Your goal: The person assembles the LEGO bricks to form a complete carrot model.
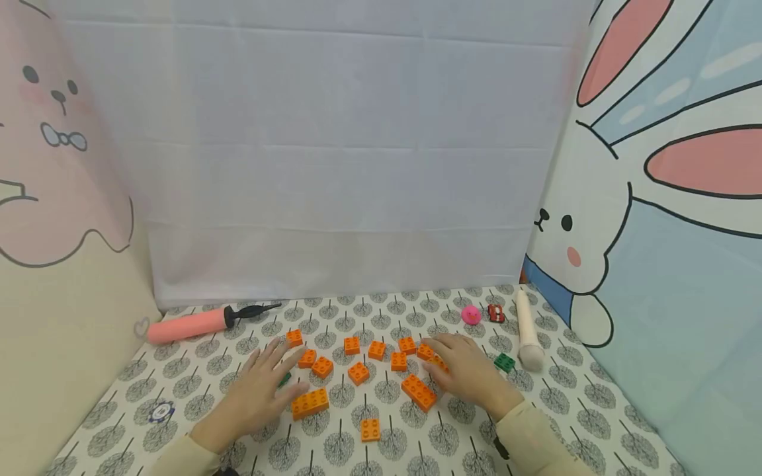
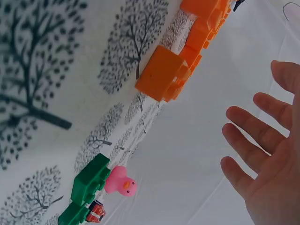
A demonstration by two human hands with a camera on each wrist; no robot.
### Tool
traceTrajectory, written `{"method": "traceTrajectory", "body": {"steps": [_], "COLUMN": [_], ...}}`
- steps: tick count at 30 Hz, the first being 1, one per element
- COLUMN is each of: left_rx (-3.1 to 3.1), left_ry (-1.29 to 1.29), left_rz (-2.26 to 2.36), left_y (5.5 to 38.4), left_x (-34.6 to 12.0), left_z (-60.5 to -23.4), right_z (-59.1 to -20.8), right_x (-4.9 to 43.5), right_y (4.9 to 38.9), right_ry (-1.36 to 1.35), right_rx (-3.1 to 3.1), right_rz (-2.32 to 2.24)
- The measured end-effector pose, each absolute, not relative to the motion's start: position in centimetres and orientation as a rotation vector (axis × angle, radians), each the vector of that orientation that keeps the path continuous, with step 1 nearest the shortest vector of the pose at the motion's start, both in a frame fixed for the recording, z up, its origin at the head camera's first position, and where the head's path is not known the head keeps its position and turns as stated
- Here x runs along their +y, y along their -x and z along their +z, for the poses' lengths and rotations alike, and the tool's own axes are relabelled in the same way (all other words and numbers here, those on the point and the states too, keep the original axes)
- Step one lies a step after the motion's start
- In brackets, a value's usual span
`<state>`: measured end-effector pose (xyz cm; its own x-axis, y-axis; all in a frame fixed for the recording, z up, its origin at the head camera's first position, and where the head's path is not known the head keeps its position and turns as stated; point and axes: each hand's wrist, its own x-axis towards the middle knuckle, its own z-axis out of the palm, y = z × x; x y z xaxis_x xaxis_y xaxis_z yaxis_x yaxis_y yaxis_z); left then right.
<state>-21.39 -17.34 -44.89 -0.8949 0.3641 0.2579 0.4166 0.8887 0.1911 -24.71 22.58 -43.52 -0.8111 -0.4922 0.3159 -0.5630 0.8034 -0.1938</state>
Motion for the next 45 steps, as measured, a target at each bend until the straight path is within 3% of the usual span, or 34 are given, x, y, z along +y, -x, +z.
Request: {"method": "traceTrajectory", "body": {"steps": [10, 20, 45], "left_rx": [-2.754, -2.991, -2.912], "left_ry": [0.916, 1.01, 1.178], "left_rz": [-0.538, -0.428, -0.31], "left_y": [20.4, 19.8, 19.7], "left_x": [-12.6, -9.3, -7.8], "left_z": [-44.8, -46.1, -46.8], "right_z": [-44.1, -44.6, -45.1], "right_x": [21.6, 20.5, 19.6], "right_y": [23.7, 22.8, 22.4], "right_ry": [-0.822, -0.858, -0.806], "right_rx": [-2.85, -2.947, -3.061], "right_rz": [0.426, 0.289, 0.474]}}
